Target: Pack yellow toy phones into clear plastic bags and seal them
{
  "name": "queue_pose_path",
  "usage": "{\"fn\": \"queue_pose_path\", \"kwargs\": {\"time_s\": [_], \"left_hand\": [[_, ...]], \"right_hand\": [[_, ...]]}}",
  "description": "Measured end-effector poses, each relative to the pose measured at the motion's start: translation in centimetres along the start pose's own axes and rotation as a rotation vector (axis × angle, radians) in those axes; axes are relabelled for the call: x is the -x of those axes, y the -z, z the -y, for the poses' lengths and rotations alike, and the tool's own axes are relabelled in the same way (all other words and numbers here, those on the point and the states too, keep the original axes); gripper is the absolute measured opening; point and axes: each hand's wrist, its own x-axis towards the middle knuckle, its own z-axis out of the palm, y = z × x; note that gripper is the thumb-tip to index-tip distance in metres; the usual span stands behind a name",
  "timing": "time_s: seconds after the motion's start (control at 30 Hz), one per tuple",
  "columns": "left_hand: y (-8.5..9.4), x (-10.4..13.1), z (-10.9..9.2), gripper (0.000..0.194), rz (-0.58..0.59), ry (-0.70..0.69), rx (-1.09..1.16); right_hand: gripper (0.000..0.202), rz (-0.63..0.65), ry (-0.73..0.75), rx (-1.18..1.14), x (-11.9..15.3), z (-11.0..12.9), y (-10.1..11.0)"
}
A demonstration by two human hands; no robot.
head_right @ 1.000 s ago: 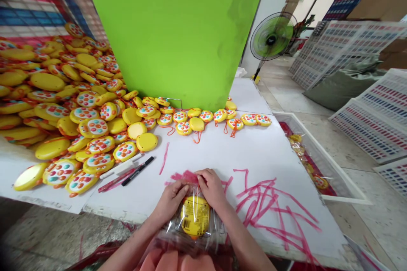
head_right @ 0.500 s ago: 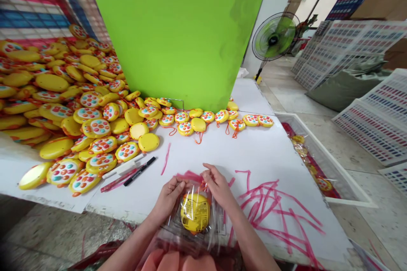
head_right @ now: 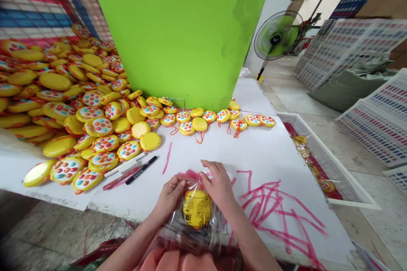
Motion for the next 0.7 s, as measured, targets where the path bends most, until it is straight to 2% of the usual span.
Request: {"fn": "queue_pose_path", "kwargs": {"time_s": [0.13,0.23,0.33,0.4,0.47,0.53,0.7], "left_hand": [[-0.2,0.0,-0.4,0.024,-0.007,-0.05,-0.118],[-0.3,0.1,-0.8,0.024,0.016,-0.109,-0.222],[-0.3,0.2,-1.1,0.026,0.022,-0.13,-0.318],[-0.3,0.2,-1.2,0.026,0.039,-0.119,-0.366],[-0.2,0.3,-1.2,0.026,0.056,-0.097,-0.391],[-0.2,0.3,-1.1,0.025,0.043,-0.078,-0.402],[-0.3,0.3,-0.6,0.026,-0.022,-0.029,-0.313]], "right_hand": [[0.039,0.186,0.202,0.072,-0.4,2.2,-0.8],[0.047,0.297,0.29,0.201,-0.5,3.5,-1.9],[0.044,0.311,0.3,0.275,-0.9,3.8,-3.0],[0.036,0.263,0.22,0.268,-1.3,3.0,-3.4],[0.029,0.182,0.079,0.262,-1.7,1.1,-3.0],[0.028,0.093,-0.062,0.299,-1.9,-2.0,-1.2],[0.019,-0.088,-0.384,0.463,-0.5,-11.3,7.4]]}}
